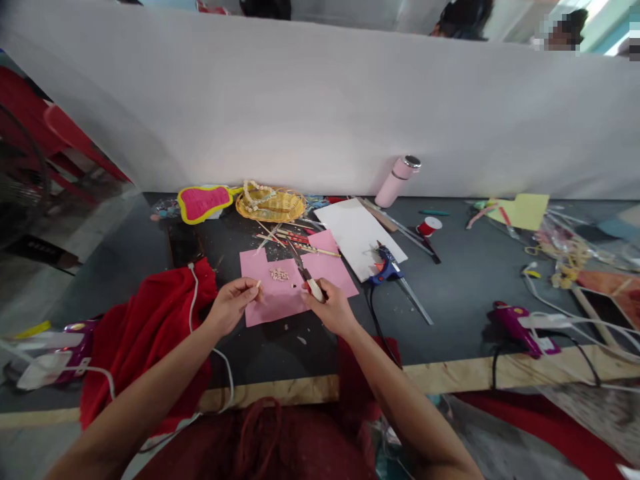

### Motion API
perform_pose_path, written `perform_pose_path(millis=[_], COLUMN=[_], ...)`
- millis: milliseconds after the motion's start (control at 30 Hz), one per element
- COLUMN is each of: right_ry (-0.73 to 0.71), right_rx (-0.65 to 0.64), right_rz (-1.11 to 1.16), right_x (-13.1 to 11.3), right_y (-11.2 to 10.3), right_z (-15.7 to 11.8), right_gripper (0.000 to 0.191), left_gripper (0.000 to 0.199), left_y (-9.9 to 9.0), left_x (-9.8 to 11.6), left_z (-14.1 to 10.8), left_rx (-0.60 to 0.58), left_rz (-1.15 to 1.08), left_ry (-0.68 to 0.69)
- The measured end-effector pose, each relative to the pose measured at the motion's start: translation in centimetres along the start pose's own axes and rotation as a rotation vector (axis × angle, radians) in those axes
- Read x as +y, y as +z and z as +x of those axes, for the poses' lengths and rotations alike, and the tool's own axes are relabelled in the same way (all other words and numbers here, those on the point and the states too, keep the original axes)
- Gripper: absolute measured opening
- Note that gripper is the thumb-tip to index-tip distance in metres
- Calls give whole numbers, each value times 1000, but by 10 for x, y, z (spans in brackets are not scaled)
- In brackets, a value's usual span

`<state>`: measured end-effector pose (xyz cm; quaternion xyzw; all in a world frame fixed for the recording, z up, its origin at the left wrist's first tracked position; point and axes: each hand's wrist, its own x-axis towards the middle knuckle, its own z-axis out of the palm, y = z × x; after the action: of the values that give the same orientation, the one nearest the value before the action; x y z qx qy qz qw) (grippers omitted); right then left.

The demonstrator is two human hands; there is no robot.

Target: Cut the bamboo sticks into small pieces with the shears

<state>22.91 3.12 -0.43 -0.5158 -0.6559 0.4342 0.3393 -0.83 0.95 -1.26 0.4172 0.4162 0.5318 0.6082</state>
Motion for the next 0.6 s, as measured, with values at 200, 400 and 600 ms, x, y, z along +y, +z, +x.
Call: perform_pose_path(millis=[200, 400, 600], right_ry=[-89, -26, -96], right_rx=[68, 61, -75], right_rz=[109, 330, 332], right_x=[-7, 8, 12], right_y=[25, 36, 25], right_z=[18, 23, 21], right_gripper=[34, 34, 28], left_gripper=[20, 21, 19], left_y=[1, -7, -11], left_x=[4, -6, -12], left_z=[31, 39, 36], left_rx=[104, 181, 219], left_rz=[-69, 135, 189], left_ry=[55, 166, 167])
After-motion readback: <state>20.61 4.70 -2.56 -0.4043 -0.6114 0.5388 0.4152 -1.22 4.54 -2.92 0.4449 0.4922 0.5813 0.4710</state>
